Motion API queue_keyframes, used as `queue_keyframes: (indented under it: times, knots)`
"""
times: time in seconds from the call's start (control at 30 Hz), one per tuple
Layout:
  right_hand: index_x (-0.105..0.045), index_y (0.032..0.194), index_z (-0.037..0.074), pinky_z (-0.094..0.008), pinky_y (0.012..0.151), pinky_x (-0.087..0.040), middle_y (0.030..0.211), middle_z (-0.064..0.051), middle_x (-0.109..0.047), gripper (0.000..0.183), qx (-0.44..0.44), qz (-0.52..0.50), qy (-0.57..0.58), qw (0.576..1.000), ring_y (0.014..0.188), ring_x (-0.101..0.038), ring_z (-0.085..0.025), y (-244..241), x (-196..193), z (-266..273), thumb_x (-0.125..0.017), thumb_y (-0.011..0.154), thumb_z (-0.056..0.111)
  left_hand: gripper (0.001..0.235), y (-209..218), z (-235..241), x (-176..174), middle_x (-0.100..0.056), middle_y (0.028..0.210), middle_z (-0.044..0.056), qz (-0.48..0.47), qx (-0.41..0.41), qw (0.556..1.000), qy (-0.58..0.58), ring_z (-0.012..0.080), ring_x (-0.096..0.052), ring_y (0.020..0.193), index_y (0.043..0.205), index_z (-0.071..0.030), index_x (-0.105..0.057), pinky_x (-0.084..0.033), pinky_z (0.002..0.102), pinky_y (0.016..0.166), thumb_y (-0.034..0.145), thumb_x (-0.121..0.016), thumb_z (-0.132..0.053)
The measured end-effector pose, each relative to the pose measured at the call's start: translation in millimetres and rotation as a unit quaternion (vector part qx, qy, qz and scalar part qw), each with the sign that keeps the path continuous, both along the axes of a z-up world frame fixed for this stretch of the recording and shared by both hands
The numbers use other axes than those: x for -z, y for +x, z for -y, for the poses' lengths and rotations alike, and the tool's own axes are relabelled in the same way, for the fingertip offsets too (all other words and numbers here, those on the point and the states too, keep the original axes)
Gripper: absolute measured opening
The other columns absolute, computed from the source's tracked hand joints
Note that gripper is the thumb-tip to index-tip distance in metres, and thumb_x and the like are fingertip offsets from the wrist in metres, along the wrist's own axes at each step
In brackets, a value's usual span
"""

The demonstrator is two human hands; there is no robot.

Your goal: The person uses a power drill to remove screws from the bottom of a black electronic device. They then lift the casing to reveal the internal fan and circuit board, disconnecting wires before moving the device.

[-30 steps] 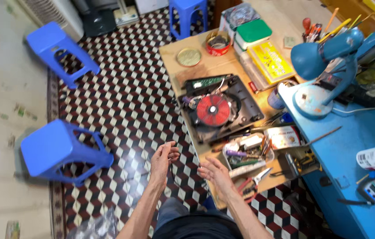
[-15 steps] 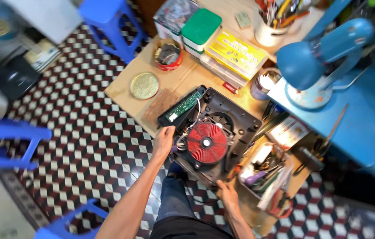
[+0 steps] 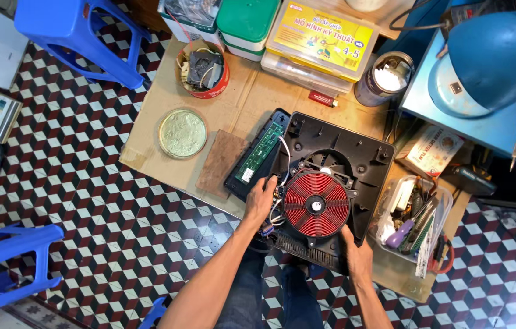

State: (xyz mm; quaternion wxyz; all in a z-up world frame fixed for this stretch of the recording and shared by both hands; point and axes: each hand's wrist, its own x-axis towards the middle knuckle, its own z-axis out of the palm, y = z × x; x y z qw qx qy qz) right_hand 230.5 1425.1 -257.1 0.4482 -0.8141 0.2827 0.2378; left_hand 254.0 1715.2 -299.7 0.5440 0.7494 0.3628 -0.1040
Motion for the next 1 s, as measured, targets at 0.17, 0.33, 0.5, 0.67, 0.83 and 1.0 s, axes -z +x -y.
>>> queue_keyframes:
  times: [0.17,0.33,0.5,0.67,0.83,1.0]
  knots:
    - [-0.073,0.121,0.002,-0.035,0.084,-0.048,0.096,-0.013,-0.074,0.050,0.012,0.018,-0.028,0.999,0.091,-0.063,-0.020,-11.0,1.0,4.9,-0.065,0.095,0.043,0.055,7.4,-10.6,-20.0,-0.071,0.105,0.021,0.000,0.035,0.998,0.058,0.0401,-0.068,0.100,0.111,-0.006,-0.071,-0.051,0.048,0.087,0.104,-0.047,-0.055]
    - [-0.075,0.113,0.000,-0.033,0.072,-0.048,0.080,-0.009,-0.068,0.043,0.013,0.037,-0.041,0.998,0.077,-0.056,-0.016,-20.6,7.3,11.6,-0.065,0.098,0.038,0.034,25.3,-68.9,-2.0,-0.068,0.100,0.017,0.134,0.020,0.907,0.399,0.0390,-0.065,0.092,0.113,-0.009,-0.070,-0.047,0.054,0.078,0.093,-0.065,-0.036]
    - [-0.074,0.115,-0.001,-0.030,0.076,-0.048,0.088,-0.003,-0.072,0.037,0.039,0.051,-0.001,0.998,0.083,-0.058,-0.012,-17.8,11.2,9.7,-0.067,0.096,0.031,0.037,43.6,-100.1,53.7,-0.070,0.096,0.016,0.084,0.022,0.973,0.213,0.0336,-0.068,0.090,0.108,-0.004,-0.069,-0.053,0.047,0.079,0.095,-0.067,-0.039]
    - [-0.073,0.117,-0.002,-0.028,0.076,-0.049,0.092,-0.002,-0.072,0.037,0.061,0.065,0.049,0.995,0.083,-0.058,-0.011,-15.9,2.6,5.0,-0.069,0.094,0.027,0.038,50.3,-102.7,76.3,-0.071,0.090,0.018,0.104,0.018,0.975,0.194,0.0331,-0.069,0.085,0.100,0.001,-0.069,-0.053,0.046,0.076,0.089,-0.075,-0.035]
    - [-0.075,0.113,-0.004,-0.029,0.075,-0.049,0.089,-0.004,-0.072,0.038,0.077,0.049,0.037,0.995,0.081,-0.058,-0.012,-25.3,-6.0,1.0,-0.070,0.094,0.029,0.025,50.9,-113.5,48.4,-0.074,0.086,0.016,0.038,0.076,0.979,0.183,0.0335,-0.070,0.081,0.100,-0.006,-0.071,-0.052,0.048,0.074,0.093,-0.073,-0.030]
    - [-0.076,0.104,-0.008,-0.034,0.071,-0.047,0.083,-0.011,-0.071,0.044,0.094,-0.026,-0.052,0.994,0.077,-0.057,-0.016,-53.0,-17.2,6.3,-0.071,0.097,0.035,0.017,48.6,-111.5,25.7,-0.071,0.085,0.018,0.181,0.141,0.933,0.278,0.0405,-0.069,0.076,0.094,-0.005,-0.063,-0.052,0.051,0.064,0.094,-0.068,-0.022]
